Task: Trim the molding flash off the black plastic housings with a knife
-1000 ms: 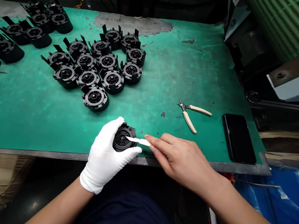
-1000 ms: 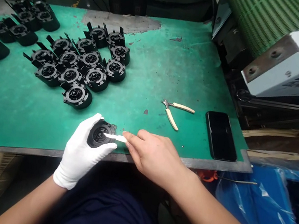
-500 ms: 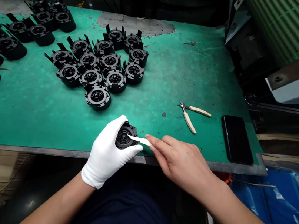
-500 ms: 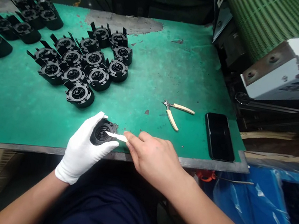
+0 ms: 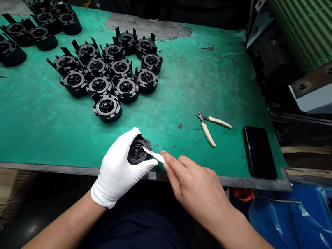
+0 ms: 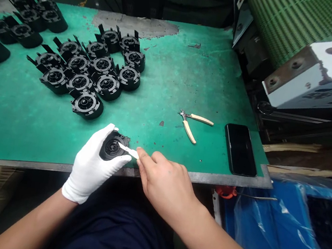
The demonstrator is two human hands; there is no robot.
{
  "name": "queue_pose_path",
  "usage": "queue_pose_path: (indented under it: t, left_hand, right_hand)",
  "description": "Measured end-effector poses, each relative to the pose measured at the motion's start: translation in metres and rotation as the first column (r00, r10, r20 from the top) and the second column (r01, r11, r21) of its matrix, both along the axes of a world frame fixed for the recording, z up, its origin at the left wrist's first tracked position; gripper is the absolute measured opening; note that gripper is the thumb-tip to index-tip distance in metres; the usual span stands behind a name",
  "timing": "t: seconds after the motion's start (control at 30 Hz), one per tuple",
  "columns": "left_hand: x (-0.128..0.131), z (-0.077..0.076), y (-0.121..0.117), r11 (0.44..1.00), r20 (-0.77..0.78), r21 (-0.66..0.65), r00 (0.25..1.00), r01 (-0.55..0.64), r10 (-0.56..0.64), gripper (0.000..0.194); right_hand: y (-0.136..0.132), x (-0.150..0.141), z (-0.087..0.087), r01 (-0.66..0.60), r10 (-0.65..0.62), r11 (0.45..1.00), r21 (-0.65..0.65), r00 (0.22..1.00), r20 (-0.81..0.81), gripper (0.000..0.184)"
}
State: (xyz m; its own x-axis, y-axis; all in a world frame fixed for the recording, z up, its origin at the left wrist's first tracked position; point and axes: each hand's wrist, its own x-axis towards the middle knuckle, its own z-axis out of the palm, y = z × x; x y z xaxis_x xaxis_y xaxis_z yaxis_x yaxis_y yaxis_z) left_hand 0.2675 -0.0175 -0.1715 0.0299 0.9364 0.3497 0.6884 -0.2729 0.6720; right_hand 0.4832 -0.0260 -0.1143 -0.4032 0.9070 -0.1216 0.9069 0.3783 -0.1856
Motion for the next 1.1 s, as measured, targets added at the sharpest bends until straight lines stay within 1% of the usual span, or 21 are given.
queue_pose_path:
  t: [0.1, 0.17, 0.23, 0.33, 0.47, 0.53, 0.57, 0.67, 0.7, 0.77, 0.83, 0.9, 0.97, 1.1]
  left_hand:
    - [0.0, 0.001, 0.0, 1.0, 0.001, 0.009, 1.0, -0.007, 0.007, 0.084]
    - [0.0, 0.002, 0.001, 1.0, -0.003, 0.01, 1.0, -0.003, 0.003, 0.085]
    - [0.0, 0.003, 0.001, 1.0, -0.005, 0.005, 1.0, 0.004, -0.004, 0.085]
    - [0.0, 0.004, 0.002, 1.0, -0.005, -0.01, 1.0, 0.008, -0.008, 0.084]
    - [-0.004, 0.005, 0.005, 0.999, -0.032, -0.03, 0.999, 0.026, -0.027, 0.083]
    - [-0.011, 0.008, 0.011, 0.996, -0.054, -0.056, 0.996, 0.074, -0.077, 0.084]
    - [-0.016, 0.01, 0.015, 0.989, -0.064, -0.083, 0.99, 0.12, -0.125, 0.085]
    - [-0.035, 0.021, 0.027, 0.938, -0.087, -0.193, 0.947, 0.288, -0.308, 0.087]
    - [-0.041, 0.026, 0.029, 0.919, -0.096, -0.22, 0.93, 0.327, -0.354, 0.087]
    - [-0.049, 0.034, 0.028, 0.906, -0.111, -0.243, 0.918, 0.347, -0.381, 0.087]
    - [-0.051, 0.037, 0.02, 0.929, -0.087, -0.238, 0.946, 0.284, -0.311, 0.093]
    - [-0.044, 0.034, 0.009, 0.956, -0.019, -0.238, 0.984, 0.169, -0.179, 0.104]
    - [-0.033, 0.026, -0.001, 0.968, 0.045, -0.239, 0.997, 0.072, -0.063, 0.111]
    - [-0.011, 0.007, -0.007, 0.978, 0.076, -0.205, 0.996, -0.026, 0.042, 0.105]
  right_hand:
    - [-0.003, 0.0, -0.002, 0.007, -0.008, 1.0, -0.005, 0.998, -0.065, 0.042]
    - [0.0, 0.003, -0.001, 0.026, -0.027, 1.0, -0.007, 0.989, -0.143, 0.042]
    - [0.006, 0.009, 0.002, 0.059, -0.062, 0.998, -0.02, 0.967, -0.247, 0.041]
    - [0.019, 0.018, 0.006, 0.088, -0.112, 0.993, -0.081, 0.921, -0.373, 0.038]
    - [0.027, 0.026, 0.003, 0.056, -0.116, 0.986, -0.158, 0.907, -0.405, 0.038]
    - [0.028, 0.027, -0.002, 0.027, -0.097, 0.985, -0.171, 0.904, -0.416, 0.038]
    - [0.027, 0.027, -0.004, 0.008, -0.083, 0.985, -0.174, 0.902, -0.424, 0.038]
    - [0.027, 0.028, -0.009, -0.056, -0.032, 0.979, -0.194, 0.905, -0.425, 0.037]
    - [0.028, 0.028, -0.009, -0.074, -0.015, 0.977, -0.2, 0.91, -0.413, 0.037]
    - [0.029, 0.026, -0.009, -0.099, 0.016, 0.975, -0.199, 0.924, -0.383, 0.036]
    - [0.031, 0.023, -0.008, -0.114, 0.044, 0.978, -0.174, 0.93, -0.365, 0.036]
    - [0.033, 0.018, -0.007, -0.136, 0.075, 0.98, -0.144, 0.928, -0.366, 0.036]
    - [0.037, 0.011, -0.007, -0.159, 0.103, 0.979, -0.129, 0.926, -0.364, 0.036]
    - [0.043, -0.002, -0.008, -0.194, 0.143, 0.972, -0.132, 0.936, -0.323, 0.035]
